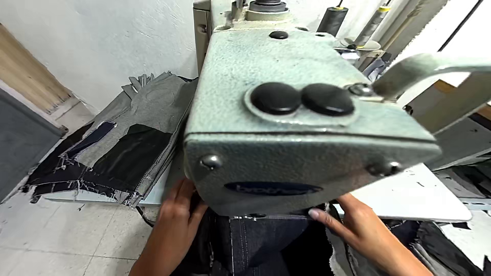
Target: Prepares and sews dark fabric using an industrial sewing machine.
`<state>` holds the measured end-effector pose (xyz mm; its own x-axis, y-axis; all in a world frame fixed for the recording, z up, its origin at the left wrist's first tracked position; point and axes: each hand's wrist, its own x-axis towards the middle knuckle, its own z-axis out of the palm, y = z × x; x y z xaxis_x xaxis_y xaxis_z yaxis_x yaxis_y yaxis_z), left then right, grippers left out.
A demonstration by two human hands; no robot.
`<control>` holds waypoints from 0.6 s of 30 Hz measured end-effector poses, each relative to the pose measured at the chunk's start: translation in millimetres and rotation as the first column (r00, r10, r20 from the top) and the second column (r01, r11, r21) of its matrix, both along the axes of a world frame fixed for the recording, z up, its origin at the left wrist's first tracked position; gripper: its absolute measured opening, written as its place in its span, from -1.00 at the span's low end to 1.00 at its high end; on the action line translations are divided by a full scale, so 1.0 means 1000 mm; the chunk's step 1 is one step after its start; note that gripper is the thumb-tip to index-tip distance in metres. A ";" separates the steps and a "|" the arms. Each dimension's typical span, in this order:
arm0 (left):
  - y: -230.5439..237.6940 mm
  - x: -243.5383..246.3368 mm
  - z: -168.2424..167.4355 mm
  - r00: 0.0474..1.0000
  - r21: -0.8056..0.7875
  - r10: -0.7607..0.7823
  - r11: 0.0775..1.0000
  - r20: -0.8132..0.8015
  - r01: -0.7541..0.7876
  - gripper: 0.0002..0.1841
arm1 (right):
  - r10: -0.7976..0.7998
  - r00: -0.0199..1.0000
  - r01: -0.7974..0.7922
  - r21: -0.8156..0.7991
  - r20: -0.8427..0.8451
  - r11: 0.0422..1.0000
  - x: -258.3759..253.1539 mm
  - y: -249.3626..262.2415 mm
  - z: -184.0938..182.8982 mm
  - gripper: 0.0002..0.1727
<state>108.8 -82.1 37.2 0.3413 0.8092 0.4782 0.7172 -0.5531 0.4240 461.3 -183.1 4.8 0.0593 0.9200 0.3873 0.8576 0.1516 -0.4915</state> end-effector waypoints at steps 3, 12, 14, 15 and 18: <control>-0.020 -0.016 0.019 0.996 -0.123 -0.080 0.990 -0.035 0.075 -0.65 | -0.037 0.999 0.032 -0.120 -0.036 0.992 -0.001 -0.022 -0.004 -0.01; -0.051 -0.009 0.033 0.968 -0.421 -0.231 0.891 -0.096 0.171 -0.60 | -0.221 0.933 0.161 -0.221 -0.283 0.962 0.002 -0.030 -0.043 -0.14; -0.048 0.002 0.029 0.964 -0.408 -0.194 0.907 -0.184 0.105 -0.52 | -0.219 0.869 0.128 -0.226 -0.443 0.966 0.006 -0.025 -0.051 -0.34; -0.046 0.007 0.023 0.961 -0.354 -0.163 0.932 -0.225 0.076 -0.46 | -0.206 0.811 0.110 -0.202 -0.548 0.973 0.005 -0.022 -0.052 -0.51; -0.035 0.018 -0.002 0.961 -0.096 -0.078 0.994 -0.265 0.054 -0.28 | -0.173 0.596 0.090 -0.148 -0.784 0.985 -0.002 -0.015 -0.052 -0.90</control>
<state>126.7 -117.3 35.0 0.5015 0.8149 0.2905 0.7743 -0.5726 0.2696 459.7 -198.1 -46.7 0.4276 0.9026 0.0506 0.1327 -0.0072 -0.9911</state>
